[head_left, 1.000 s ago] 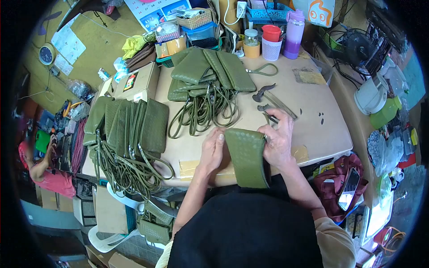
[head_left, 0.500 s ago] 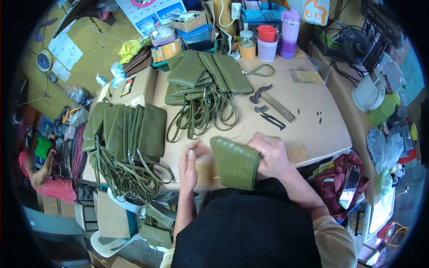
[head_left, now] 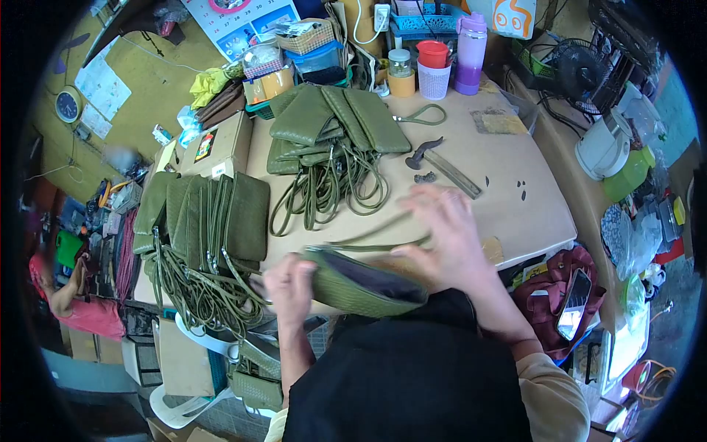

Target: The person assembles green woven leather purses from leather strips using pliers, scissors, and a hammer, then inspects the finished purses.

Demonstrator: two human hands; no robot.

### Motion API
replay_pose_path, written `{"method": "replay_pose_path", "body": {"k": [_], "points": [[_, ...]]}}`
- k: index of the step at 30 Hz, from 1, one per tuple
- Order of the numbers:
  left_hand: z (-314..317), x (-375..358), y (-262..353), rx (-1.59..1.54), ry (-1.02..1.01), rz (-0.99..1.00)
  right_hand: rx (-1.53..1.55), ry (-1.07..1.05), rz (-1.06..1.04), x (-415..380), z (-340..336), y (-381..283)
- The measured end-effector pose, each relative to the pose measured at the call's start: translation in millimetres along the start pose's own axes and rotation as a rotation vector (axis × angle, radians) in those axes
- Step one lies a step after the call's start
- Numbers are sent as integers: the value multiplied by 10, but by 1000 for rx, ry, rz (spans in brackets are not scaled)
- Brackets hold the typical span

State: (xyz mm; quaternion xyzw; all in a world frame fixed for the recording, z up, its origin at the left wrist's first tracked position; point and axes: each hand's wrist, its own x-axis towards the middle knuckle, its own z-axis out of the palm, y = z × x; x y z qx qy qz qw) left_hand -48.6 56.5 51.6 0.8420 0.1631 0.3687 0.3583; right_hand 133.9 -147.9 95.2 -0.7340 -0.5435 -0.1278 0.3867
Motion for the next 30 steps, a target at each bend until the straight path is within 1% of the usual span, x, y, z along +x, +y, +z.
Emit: {"method": "replay_pose_path", "body": {"k": [1, 2, 3, 4, 5, 6, 7, 8, 9, 10, 11, 13, 14, 15, 17, 18, 19, 21, 24, 25, 27, 28, 29, 30], "points": [[-22, -18, -99, -97, 171, -79, 3, 57, 117, 2, -83, 61], [28, -20, -131, -304, 280, -106, 260, -77, 199, -43, -121, 209], [81, 23, -84, -511, 390, -131, 258, -80, 199, -62, -88, 234], [87, 1, -149, -569, 349, -95, 643, -170, 293, -90, -61, 249], [148, -22, -189, -570, 350, -95, 1029, -258, 382, -125, -29, 258], [240, -48, -208, -593, 383, -123, 1271, -209, 398, -152, 73, 192], [322, -73, -208, -613, 419, -152, 1272, -215, 394, -154, 112, 210], [404, -80, -186, -677, 416, -171, 1132, -185, 403, -160, 145, 226], [431, -117, -214, -693, 361, -162, 992, -154, 413, -164, 159, 223], [462, -140, -231, -683, 355, -173, 891, -147, 418, -128, 55, 137], [499, -143, -232, -676, 347, -181, 890, -144, 417, -131, 91, 133], [555, -152, -189, -673, 336, -216, 925, 51, 273, -152, 196, 107], [569, -156, -179, -669, 328, -251, 880, 73, 335, -150, 195, 89], [564, -160, -188, -672, 329, -251, 877, 73, 334, -155, 187, 104], [518, -187, -233, -878, 218, -388, 737, 108, 441, -185, 194, 152], [498, -194, -259, -879, 178, -391, 652, 224, 418, -178, 258, 175], [508, -193, -280, -877, 179, -390, 653, 224, 417, -190, 312, 224], [542, -192, -300, -748, 239, -298, 533, 308, 378, -233, 400, 315], [561, -174, -194, -677, 294, -291, 459, 350, 307, -238, 459, 369], [562, -178, -203, -677, 295, -287, 459, 352, 304, -234, 457, 364], [550, -204, -236, -542, 359, -261, 451, 327, 291, -242, 461, 335], [531, -207, -246, -542, 359, -259, 541, 318, 314, -272, 518, 368], [502, -213, -259, -498, 351, -197, 541, 319, 313, -263, 531, 421], [479, -221, -269, -453, 343, -138, 498, 296, 257, -245, 523, 490]]}}
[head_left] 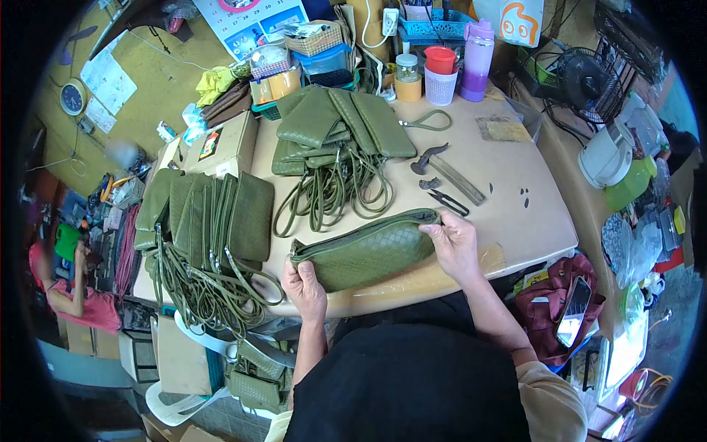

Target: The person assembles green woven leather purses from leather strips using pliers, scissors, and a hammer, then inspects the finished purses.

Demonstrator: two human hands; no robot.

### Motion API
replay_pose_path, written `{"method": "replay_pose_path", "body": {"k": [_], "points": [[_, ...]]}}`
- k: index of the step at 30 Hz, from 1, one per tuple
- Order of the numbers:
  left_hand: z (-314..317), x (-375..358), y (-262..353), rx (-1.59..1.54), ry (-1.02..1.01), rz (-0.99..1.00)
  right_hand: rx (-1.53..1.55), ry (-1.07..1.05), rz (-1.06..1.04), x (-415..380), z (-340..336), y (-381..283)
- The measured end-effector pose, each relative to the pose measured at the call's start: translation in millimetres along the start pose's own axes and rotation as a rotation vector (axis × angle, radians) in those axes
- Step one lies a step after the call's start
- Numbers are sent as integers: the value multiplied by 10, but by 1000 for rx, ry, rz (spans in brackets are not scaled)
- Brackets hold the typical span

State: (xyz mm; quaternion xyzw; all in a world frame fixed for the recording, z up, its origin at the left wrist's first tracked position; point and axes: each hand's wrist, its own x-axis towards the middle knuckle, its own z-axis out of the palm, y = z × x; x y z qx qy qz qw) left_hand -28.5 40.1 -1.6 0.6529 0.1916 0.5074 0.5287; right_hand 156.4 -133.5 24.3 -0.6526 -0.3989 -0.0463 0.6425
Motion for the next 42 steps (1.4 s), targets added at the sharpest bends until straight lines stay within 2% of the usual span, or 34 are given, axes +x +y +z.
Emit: {"method": "replay_pose_path", "body": {"k": [2, 4, 7, 8, 11, 17, 19, 21, 25, 27, 28, 30, 34, 37, 40, 42], "points": [[-24, 2, -5, -14, -27, -4, -36, -34, -54, 3, -53, 25], [-81, 14, -72, -25, -104, -21, -36, -35, 130, 9, -88, 9], [13, 14, 13, -133, -139, -33, -26, -65, 162, -13, -107, 2], [-87, 1, -150, -154, -226, -26, -29, -65, 161, -15, -107, -5], [-4, 1, -32, -240, -208, -69, 12, -49, 163, -20, -99, -36], [11, -14, 59, -213, -241, -94, 5, -80, 165, -30, -123, -69], [35, -36, 104, -201, -237, -109, 57, -48, 247, -35, -114, -86], [17, -27, 109, -193, -278, -111, 79, -61, 240, -34, -102, -79], [23, -20, 47, -212, -238, -113, 32, -101, 228, -50, -150, -68], [89, -28, 24, -284, -172, -132, -23, -159, 266, -41, -188, -178], [94, -39, -19, -235, -134, -215, -23, -160, 269, -27, -227, -204], [98, -43, -46, -260, -86, -376, -122, -433, 196, 26, -331, -205], [84, -89, -137, -240, -98, -370, 88, -576, 360, 165, -369, -141], [72, -80, -138, -264, -112, -385, -86, -539, 348, 308, -162, -178], [94, -73, -147, -267, -109, -338, -219, -585, 291, 442, 80, -160], [73, -84, -157, -275, -113, -336, -388, -695, 225, 505, 220, -175]]}}
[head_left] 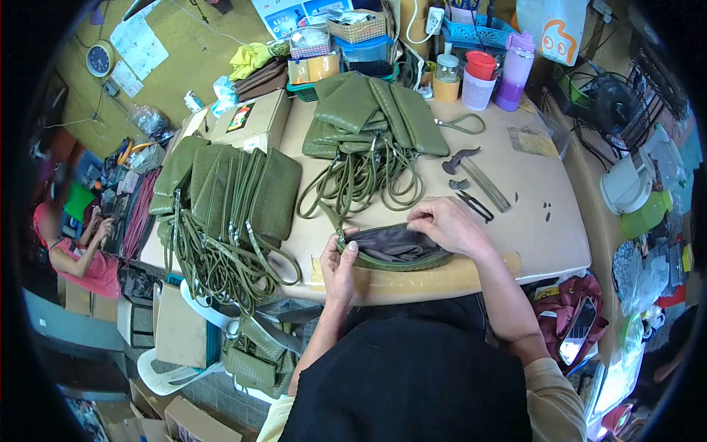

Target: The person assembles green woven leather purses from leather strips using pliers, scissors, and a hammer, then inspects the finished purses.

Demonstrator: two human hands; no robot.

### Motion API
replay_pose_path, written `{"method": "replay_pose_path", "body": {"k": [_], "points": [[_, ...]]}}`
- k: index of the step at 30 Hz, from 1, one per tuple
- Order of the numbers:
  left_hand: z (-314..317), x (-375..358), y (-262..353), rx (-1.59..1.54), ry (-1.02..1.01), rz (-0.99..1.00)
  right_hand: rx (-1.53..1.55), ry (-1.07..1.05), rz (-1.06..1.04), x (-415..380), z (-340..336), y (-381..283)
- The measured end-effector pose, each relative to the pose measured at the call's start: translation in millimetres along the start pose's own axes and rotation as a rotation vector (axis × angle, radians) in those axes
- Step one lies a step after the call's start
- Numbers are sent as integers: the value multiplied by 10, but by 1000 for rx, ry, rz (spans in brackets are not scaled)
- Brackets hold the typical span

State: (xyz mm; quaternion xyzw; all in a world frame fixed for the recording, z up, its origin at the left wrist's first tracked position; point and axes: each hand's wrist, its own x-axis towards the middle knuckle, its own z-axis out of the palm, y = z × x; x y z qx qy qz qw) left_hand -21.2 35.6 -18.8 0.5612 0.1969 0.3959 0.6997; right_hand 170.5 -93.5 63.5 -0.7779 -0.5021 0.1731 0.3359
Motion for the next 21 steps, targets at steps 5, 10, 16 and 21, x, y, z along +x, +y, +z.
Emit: {"method": "replay_pose_path", "body": {"k": [5, 10, 16, 21], "points": [[-14, 0, 19, 14, -47, -23, 16, 149, -19, 126, 132, 1], [-1, 54, 35, -73, -183, -43, -213, 322, -138, 87, 196, -103], [-16, 92, 26, -6, -147, -48, -250, -448, -118, -83, 26, -509], [60, 51, 118, 81, -221, -36, -235, -722, -140, 192, 256, -411]]}}
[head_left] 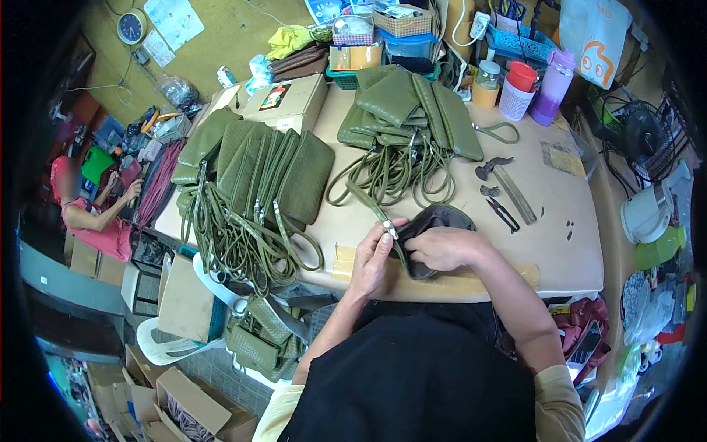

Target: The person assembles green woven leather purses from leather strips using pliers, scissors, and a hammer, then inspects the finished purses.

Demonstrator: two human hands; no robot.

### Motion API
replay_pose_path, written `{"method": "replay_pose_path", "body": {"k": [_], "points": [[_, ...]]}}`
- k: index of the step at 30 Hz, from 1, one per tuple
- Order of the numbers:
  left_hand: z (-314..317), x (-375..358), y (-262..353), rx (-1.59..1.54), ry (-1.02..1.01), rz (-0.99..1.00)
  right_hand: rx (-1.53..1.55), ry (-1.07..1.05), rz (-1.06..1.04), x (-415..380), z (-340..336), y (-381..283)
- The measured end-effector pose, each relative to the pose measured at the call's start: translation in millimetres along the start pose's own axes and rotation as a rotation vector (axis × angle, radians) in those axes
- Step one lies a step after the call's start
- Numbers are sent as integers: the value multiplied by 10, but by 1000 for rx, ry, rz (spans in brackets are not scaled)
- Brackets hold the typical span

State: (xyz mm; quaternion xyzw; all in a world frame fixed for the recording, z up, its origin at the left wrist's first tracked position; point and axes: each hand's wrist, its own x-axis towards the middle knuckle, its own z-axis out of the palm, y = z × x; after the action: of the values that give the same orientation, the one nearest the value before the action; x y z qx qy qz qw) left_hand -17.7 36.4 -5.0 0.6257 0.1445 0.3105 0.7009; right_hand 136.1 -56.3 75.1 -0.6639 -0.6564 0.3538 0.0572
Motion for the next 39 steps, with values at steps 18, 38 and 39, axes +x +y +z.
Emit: {"method": "replay_pose_path", "body": {"k": [18, 38, 39], "points": [[-235, 164, -77, -518, 119, 65, -103, 454, -193, -604, -334, 92], [510, 524, 651, 1748, -1320, -237, -408, 37, 108, -399, 324, 215], [498, 551, 546, 1729, -1344, -245, -512, 106, 107, -402, 383, 182]]}}
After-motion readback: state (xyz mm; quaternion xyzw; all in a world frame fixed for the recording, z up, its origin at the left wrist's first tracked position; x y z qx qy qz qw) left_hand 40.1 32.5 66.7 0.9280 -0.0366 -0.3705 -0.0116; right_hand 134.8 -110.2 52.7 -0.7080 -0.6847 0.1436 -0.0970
